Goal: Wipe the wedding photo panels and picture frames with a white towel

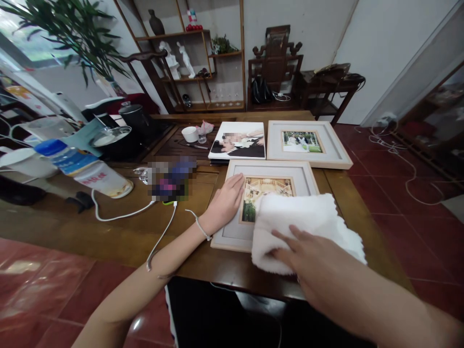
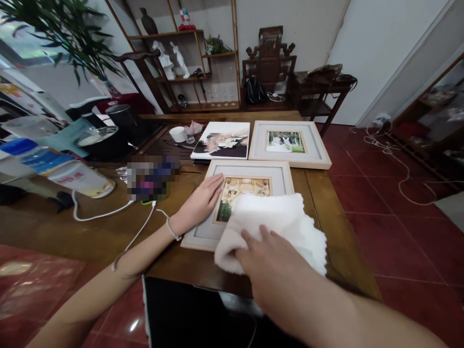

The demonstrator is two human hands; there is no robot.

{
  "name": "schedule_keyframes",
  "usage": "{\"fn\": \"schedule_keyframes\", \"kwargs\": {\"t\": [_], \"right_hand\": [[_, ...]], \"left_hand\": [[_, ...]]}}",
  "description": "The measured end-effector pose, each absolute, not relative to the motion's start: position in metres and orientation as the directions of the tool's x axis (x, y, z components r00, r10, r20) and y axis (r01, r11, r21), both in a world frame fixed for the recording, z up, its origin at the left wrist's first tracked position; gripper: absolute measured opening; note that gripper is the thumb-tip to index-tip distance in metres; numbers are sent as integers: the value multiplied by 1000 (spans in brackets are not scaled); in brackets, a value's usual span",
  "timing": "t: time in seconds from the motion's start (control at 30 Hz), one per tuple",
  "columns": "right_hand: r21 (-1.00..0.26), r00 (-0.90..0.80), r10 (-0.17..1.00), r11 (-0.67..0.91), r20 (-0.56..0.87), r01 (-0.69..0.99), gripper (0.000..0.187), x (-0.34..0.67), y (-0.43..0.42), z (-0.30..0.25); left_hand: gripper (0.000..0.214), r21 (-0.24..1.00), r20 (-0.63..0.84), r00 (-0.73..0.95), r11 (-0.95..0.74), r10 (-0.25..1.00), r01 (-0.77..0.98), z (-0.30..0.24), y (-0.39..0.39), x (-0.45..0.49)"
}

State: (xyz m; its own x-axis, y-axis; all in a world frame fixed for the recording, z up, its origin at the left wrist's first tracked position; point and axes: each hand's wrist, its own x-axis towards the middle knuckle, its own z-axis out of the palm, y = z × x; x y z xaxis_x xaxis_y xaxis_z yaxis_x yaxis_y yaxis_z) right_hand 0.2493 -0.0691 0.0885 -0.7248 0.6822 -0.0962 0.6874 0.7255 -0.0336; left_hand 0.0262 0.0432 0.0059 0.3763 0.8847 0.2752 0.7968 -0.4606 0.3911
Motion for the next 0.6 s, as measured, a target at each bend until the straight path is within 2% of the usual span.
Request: {"fn": "schedule_keyframes", "kwargs": {"t": [0.1,0.17,0.27,0.43,0.6], "right_hand": [[-55,-651,751,649,-114,758,59,251,-25,87],[27,-654,756,654,8,756,62,254,6,79],[100,-638,767,631,63,769,63,259,35,61],[191,-597,801,580,40,792,60,253,34,50],[193,-586,810,577,-13,794,58,240,10,62]], "left_hand": [[42,394,299,382,-477,875,785,5,44,25],[41,397,315,383,-487,869,778,4,44,25],[41,390,318,391,-495,864,776,4,45,24],[42,376,306,399,-495,864,783,2,47,22],[40,368,328,396,-502,858,783,2,48,23]]}}
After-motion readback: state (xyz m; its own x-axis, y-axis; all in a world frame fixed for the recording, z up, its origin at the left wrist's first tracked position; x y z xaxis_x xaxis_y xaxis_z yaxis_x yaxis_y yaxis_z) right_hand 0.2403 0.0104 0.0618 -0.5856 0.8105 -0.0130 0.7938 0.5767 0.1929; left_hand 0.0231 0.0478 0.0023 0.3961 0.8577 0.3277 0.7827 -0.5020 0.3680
